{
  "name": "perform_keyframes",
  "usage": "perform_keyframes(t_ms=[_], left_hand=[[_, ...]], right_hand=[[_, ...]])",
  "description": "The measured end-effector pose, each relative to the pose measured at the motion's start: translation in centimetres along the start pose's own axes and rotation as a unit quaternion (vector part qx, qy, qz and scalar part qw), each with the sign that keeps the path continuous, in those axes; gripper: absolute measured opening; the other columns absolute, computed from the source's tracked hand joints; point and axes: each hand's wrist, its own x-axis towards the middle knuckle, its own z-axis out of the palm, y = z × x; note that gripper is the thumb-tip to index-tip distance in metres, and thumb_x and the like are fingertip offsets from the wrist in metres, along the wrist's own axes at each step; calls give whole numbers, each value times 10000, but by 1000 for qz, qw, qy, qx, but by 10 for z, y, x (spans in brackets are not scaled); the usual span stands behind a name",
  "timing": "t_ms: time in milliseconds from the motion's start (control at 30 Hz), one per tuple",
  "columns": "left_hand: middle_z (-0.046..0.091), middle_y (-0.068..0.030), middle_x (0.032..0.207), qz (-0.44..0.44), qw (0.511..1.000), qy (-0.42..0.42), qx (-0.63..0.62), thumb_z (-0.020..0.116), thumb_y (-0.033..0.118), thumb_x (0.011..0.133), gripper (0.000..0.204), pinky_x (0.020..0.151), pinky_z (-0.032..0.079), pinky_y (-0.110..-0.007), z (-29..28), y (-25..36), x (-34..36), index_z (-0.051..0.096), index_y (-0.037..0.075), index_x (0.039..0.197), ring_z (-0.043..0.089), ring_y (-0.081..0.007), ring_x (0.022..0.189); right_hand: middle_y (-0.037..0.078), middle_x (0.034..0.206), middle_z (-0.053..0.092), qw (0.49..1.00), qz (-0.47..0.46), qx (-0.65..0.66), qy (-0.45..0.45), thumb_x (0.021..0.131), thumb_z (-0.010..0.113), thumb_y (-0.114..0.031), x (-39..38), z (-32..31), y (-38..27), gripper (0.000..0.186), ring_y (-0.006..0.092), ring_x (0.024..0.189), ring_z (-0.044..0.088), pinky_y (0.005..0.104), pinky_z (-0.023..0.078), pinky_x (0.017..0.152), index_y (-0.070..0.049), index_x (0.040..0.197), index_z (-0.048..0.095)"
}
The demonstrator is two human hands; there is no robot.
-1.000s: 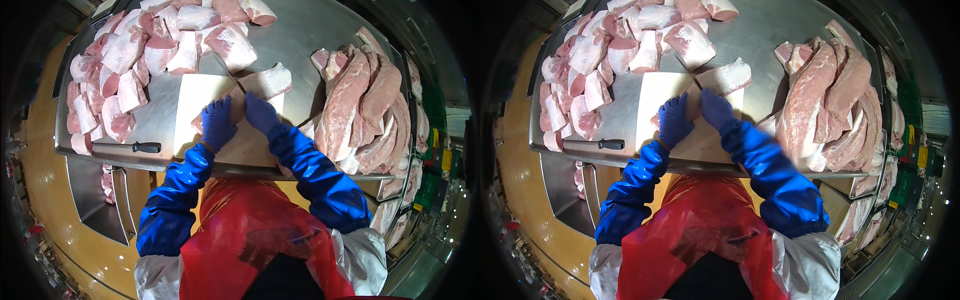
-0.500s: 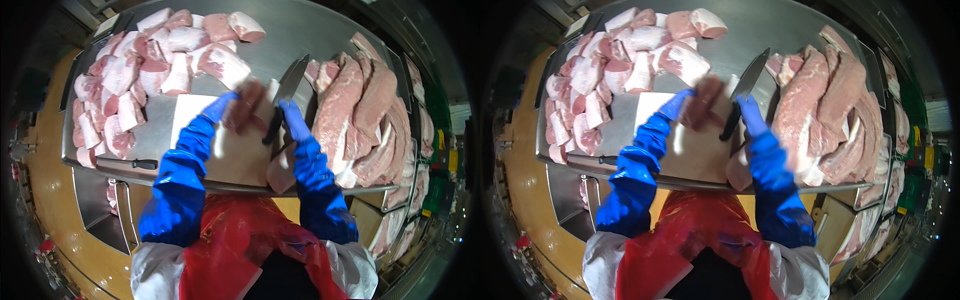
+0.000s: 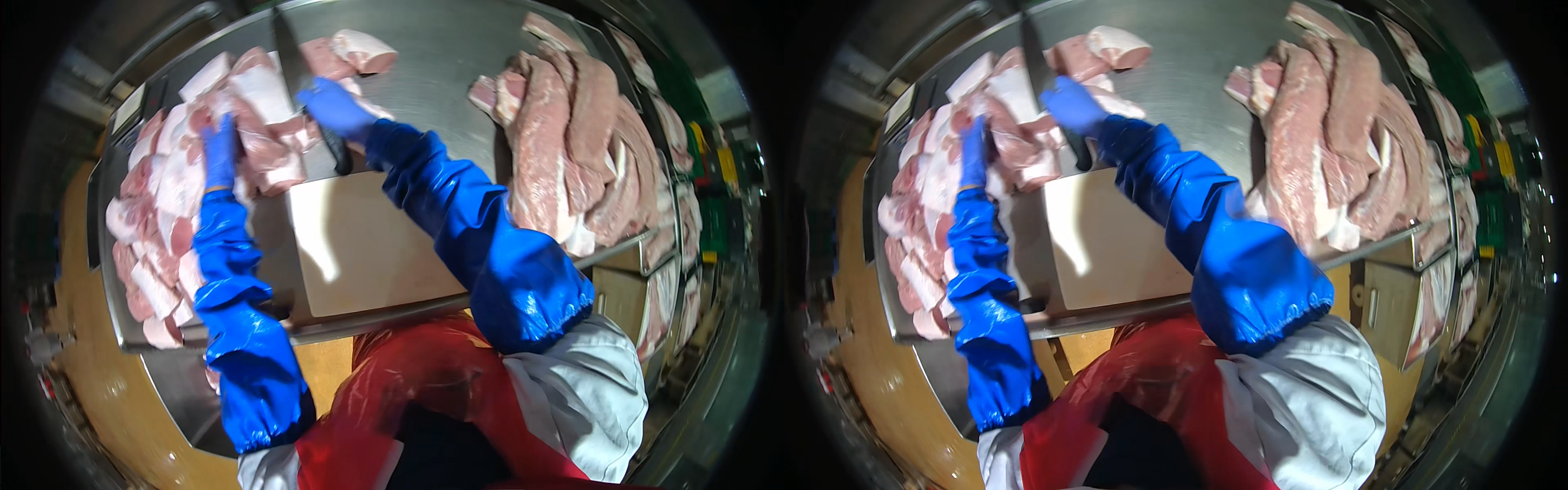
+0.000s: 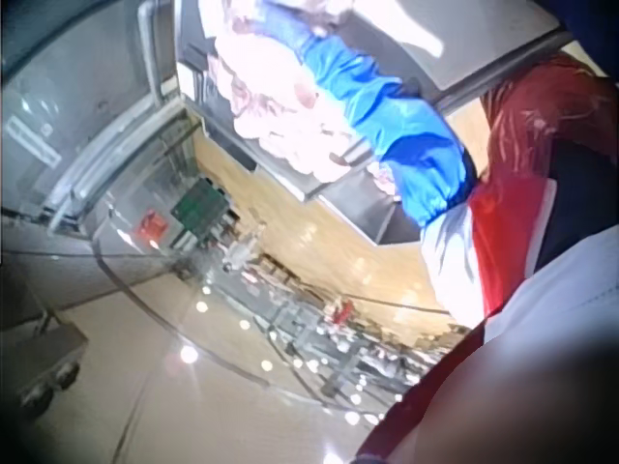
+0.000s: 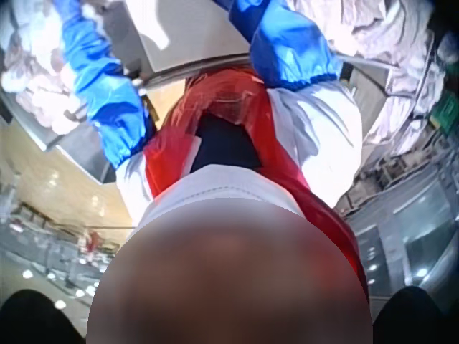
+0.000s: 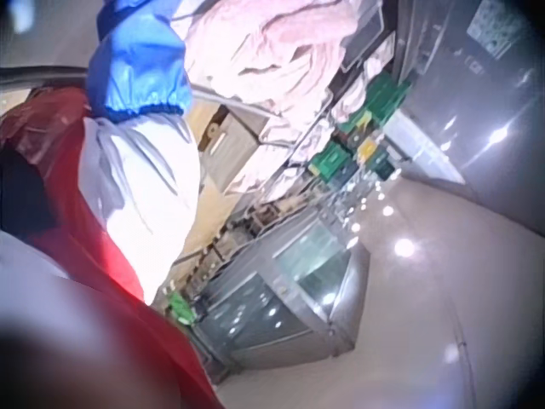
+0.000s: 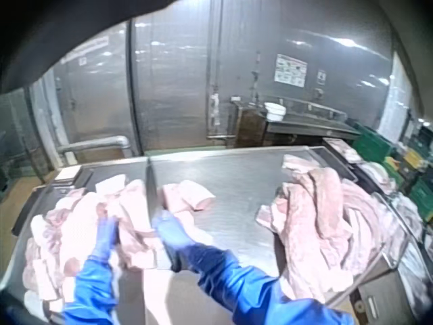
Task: The person repeatedly picks up large slabs of raw pork belly, places them on a white cutting board, and slices them into smaller rectangular pieces using a knife. The cut pieces are moved to a metal tray on the left side of the workspace.
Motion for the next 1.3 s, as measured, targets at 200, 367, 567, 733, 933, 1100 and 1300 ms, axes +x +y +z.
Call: perform_keyframes(t_ms=[200,367,567,733,933,1100,1300], left_hand=[[646,-48,1107,2,956,-247,-159,483,322,1014,371,797,478,-281,141,-10,-176,604,46,1229,597,-156,970],[625,-78,1172,-61,758,-551,-344,594,150,962,346,957,489,-325,396,15,-289,558,27,1283,599,-184,1086],[629,-83,1127,-218,707,-489,-462,608,174,930,261,997,449,-334,491,14,-300,632,53,1159,576,-189,1064],[595,-68,1196,-154,771,-515,-342,720,201,827,543,987,442,-312,370,57,-270,544,1,1301,558,-160,1072],[653,-228,1057,313,799,-362,365,762,210,639,772,856,525,-402,203,159,-248,491,-25,1323,662,-332,997],[563,-142,1040,430,638,-218,601,716,164,686,521,893,442,-429,162,-17,-335,561,19,1163,561,-338,991],[467,-219,1305,287,896,-146,307,803,294,598,966,982,379,-516,101,-54,-356,411,103,1460,456,-401,1206]], right_hand=[[158,1038,660,912,101,-382,108,948,547,-141,-185,-157,-52,249,295,943,642,378,506,832,-35,1157,632],[78,1059,656,882,325,-215,266,979,540,-177,-301,-334,-52,303,152,956,606,308,492,841,-1,1221,586],[55,1076,625,903,257,-199,282,972,553,-159,-288,-335,-20,316,138,994,562,285,439,916,-3,1247,559],[47,1093,591,914,266,65,298,956,557,-179,-273,-257,-68,320,139,976,546,287,432,912,-12,1229,552],[74,1160,600,866,319,300,241,1002,482,-191,-273,-173,-67,338,230,1068,627,410,584,791,-57,1311,501],[105,957,663,871,411,199,181,1009,493,-194,-314,-151,-64,291,235,762,692,351,572,598,-79,1276,477],[176,716,608,942,160,-283,88,993,539,-178,-327,-124,-53,166,337,635,634,399,481,571,-20,1044,535]])
